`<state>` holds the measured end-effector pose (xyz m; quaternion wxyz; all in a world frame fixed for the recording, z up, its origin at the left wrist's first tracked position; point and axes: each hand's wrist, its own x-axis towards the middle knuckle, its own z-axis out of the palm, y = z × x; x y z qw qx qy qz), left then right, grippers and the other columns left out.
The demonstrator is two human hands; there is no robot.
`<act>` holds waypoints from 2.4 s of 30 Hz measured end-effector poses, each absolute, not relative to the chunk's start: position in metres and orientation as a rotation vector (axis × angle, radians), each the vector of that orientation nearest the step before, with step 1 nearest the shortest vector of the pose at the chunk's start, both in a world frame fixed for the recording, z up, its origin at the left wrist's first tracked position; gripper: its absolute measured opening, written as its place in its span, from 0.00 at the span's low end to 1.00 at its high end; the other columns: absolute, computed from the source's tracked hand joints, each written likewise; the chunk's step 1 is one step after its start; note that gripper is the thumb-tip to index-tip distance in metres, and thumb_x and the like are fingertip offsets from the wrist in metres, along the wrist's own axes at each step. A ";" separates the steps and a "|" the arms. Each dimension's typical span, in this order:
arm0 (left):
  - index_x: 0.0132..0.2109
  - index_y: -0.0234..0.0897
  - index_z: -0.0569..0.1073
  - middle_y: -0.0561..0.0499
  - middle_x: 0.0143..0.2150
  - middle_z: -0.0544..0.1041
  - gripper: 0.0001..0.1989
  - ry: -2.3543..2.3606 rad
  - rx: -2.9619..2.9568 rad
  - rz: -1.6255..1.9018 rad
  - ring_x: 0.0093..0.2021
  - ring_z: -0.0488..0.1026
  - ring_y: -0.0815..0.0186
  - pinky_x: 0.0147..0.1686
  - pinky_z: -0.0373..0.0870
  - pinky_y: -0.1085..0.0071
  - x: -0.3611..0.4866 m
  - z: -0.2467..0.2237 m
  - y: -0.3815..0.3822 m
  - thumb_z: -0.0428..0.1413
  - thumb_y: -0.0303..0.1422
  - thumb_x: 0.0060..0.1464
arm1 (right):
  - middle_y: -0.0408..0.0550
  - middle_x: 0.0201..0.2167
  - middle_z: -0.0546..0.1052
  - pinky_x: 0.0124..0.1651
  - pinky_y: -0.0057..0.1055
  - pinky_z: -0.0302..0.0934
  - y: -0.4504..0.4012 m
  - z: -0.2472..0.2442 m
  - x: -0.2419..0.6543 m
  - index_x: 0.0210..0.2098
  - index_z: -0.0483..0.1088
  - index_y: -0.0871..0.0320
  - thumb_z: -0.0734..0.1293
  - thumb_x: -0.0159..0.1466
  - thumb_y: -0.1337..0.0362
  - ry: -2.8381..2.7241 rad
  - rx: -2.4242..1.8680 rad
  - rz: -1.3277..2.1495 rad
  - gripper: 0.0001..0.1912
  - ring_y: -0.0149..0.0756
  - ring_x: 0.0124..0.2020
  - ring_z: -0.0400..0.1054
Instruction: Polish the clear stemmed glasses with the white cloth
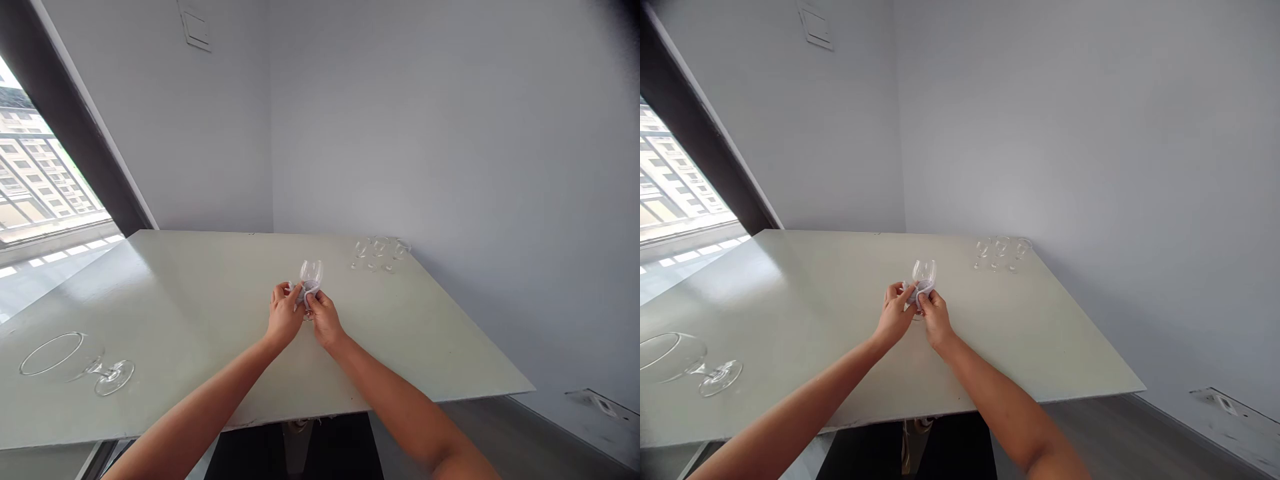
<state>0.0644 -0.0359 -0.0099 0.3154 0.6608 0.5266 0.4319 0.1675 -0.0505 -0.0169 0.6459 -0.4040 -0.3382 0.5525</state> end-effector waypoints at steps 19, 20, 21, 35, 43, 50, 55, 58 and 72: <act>0.44 0.36 0.62 0.46 0.39 0.74 0.25 0.933 0.922 1.125 0.35 0.75 0.63 0.38 0.70 0.65 0.044 0.040 -0.006 0.62 0.38 0.40 | 0.49 0.37 0.71 0.41 0.36 0.58 -0.061 0.007 0.222 0.33 0.71 0.56 0.62 0.58 0.51 -1.350 -1.187 0.793 0.15 0.39 0.39 0.63; 0.42 0.35 0.64 0.47 0.37 0.74 0.23 0.914 0.909 1.089 0.33 0.75 0.64 0.35 0.71 0.67 0.043 0.039 -0.005 0.62 0.38 0.41 | 0.49 0.42 0.70 0.45 0.37 0.56 -0.067 0.012 0.222 0.36 0.72 0.54 0.62 0.58 0.52 -1.574 -1.161 0.676 0.14 0.41 0.43 0.62; 0.40 0.34 0.65 0.47 0.36 0.74 0.20 0.883 0.913 1.037 0.31 0.74 0.66 0.32 0.71 0.69 0.043 0.038 -0.005 0.61 0.38 0.42 | 0.49 0.46 0.69 0.48 0.38 0.55 -0.072 0.016 0.221 0.38 0.72 0.52 0.62 0.59 0.54 -1.765 -1.130 0.570 0.13 0.42 0.46 0.61; 0.39 0.35 0.65 0.42 0.45 0.72 0.14 0.592 0.678 1.119 0.47 0.71 0.61 0.46 0.69 0.64 0.071 0.044 -0.025 0.53 0.41 0.51 | 0.41 0.23 0.66 0.25 0.28 0.56 -0.064 0.004 0.194 0.30 0.68 0.55 0.68 0.53 0.53 -0.728 -0.676 1.345 0.12 0.28 0.22 0.57; 0.50 0.45 0.52 0.45 0.51 0.66 0.28 0.689 1.114 1.522 0.46 0.72 0.61 0.46 0.67 0.60 0.082 0.037 -0.036 0.58 0.37 0.47 | 0.45 0.31 0.72 0.25 0.28 0.58 -0.067 0.003 0.181 0.38 0.67 0.55 0.65 0.54 0.49 -0.465 -0.757 1.425 0.19 0.32 0.28 0.67; 0.51 0.44 0.52 0.44 0.51 0.65 0.27 0.819 1.393 1.545 0.46 0.71 0.62 0.46 0.67 0.62 0.084 0.034 -0.039 0.57 0.36 0.47 | 0.37 0.17 0.65 0.15 0.21 0.46 -0.065 -0.012 0.169 0.28 0.62 0.57 0.70 0.49 0.52 -0.522 -0.943 1.492 0.18 0.24 0.14 0.58; 0.50 0.44 0.52 0.43 0.52 0.64 0.28 0.802 1.342 1.636 0.46 0.71 0.62 0.44 0.68 0.62 0.067 0.050 -0.024 0.58 0.36 0.46 | 0.46 0.34 0.72 0.21 0.27 0.54 -0.067 -0.020 0.202 0.39 0.66 0.54 0.69 0.49 0.51 -1.059 -1.292 1.432 0.21 0.28 0.19 0.63; 0.51 0.44 0.53 0.43 0.52 0.65 0.28 0.836 1.345 1.624 0.46 0.71 0.63 0.45 0.68 0.62 0.065 0.053 -0.022 0.59 0.36 0.45 | 0.48 0.42 0.69 0.31 0.30 0.58 -0.064 -0.008 0.226 0.38 0.70 0.53 0.69 0.49 0.56 -1.308 -1.469 0.788 0.17 0.27 0.23 0.61; 0.60 0.48 0.51 0.45 0.62 0.55 0.37 1.089 1.732 1.311 0.61 0.52 0.54 0.54 0.55 0.53 0.089 0.059 -0.042 0.59 0.34 0.44 | 0.42 0.31 0.73 0.36 0.30 0.58 0.014 -0.015 0.239 0.36 0.68 0.53 0.61 0.54 0.63 -1.325 -1.538 0.532 0.10 0.32 0.29 0.65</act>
